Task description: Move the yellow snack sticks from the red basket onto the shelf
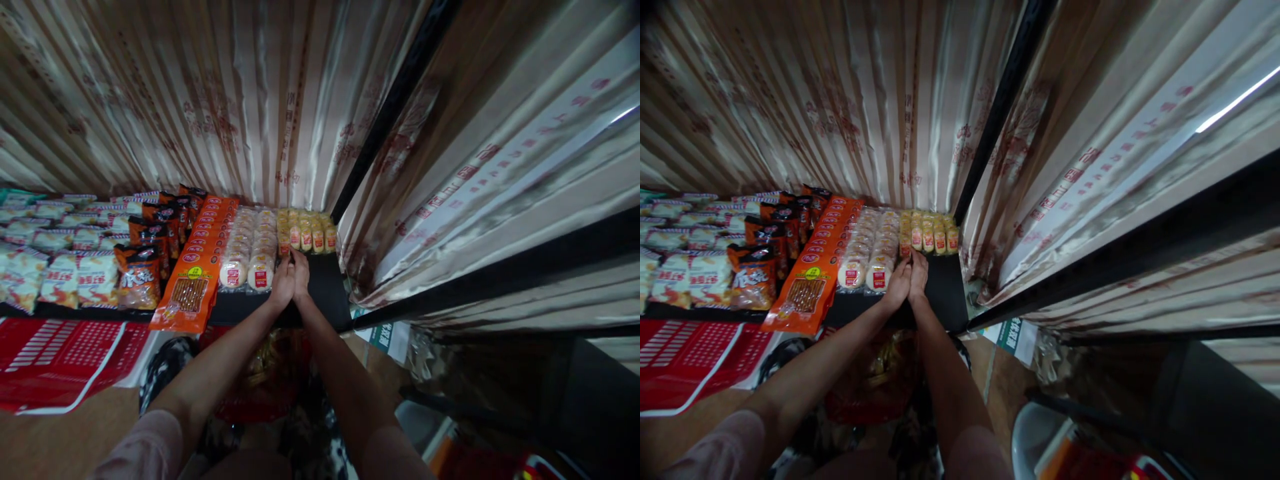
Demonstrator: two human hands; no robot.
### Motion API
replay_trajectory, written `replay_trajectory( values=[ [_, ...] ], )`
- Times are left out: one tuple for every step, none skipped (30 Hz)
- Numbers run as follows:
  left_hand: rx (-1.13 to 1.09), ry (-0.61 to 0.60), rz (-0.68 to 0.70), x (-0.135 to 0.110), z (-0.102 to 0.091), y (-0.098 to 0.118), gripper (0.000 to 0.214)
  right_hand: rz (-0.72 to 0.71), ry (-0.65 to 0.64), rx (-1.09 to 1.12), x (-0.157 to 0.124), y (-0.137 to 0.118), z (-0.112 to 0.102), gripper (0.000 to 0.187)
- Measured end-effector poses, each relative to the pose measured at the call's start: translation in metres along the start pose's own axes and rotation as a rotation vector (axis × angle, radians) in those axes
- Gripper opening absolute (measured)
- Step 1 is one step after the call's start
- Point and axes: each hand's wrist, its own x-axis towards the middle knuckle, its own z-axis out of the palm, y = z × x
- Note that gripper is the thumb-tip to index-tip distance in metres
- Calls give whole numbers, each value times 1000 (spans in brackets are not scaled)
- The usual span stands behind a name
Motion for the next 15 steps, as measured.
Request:
replay_trajectory(
  values=[
    [10, 9, 4, -3, 0, 1, 43, 2, 9, -2, -2, 0, -1, 46],
    [21, 17, 6, -5, -1, 2, 41, 2, 17, -2, -5, -1, -2, 45],
    [33, 21, 11, -8, -1, 2, 39, 2, 26, 1, -8, -1, -3, 44],
    [46, 22, 17, -11, -2, 3, 38, 1, 30, 5, -11, -2, -4, 43],
    [59, 20, 25, -14, -3, 3, 38, -1, 28, 11, -15, -2, -5, 43],
    [73, 16, 33, -18, -4, 3, 38, -1, 23, 17, -20, -3, -6, 42],
    [89, 12, 39, -22, -4, 4, 38, 0, 16, 22, -25, -4, -7, 42],
    [109, 9, 39, -27, -5, 3, 38, 4, 9, 25, -30, -4, -8, 42],
    [131, 8, 34, -32, -7, 3, 38, 9, 1, 28, -35, -5, -9, 42],
    [155, 10, 27, -37, -8, 2, 38, 14, -7, 31, -41, -6, -10, 42],
    [177, 11, 21, -42, -9, 2, 37, 19, -16, 35, -46, -7, -10, 42],
    [198, 12, 16, -47, -10, 1, 37, 24, -26, 41, -52, -8, -11, 42],
    [218, 9, 17, -52, -12, 0, 37, 29, -34, 50, -57, -9, -11, 42],
    [238, 8, 20, -58, -14, -1, 36, 35, -42, 60, -63, -9, -12, 42],
    [257, 9, 25, -63, -16, -3, 36, 41, -49, 68, -68, -10, -12, 42]
  ],
)
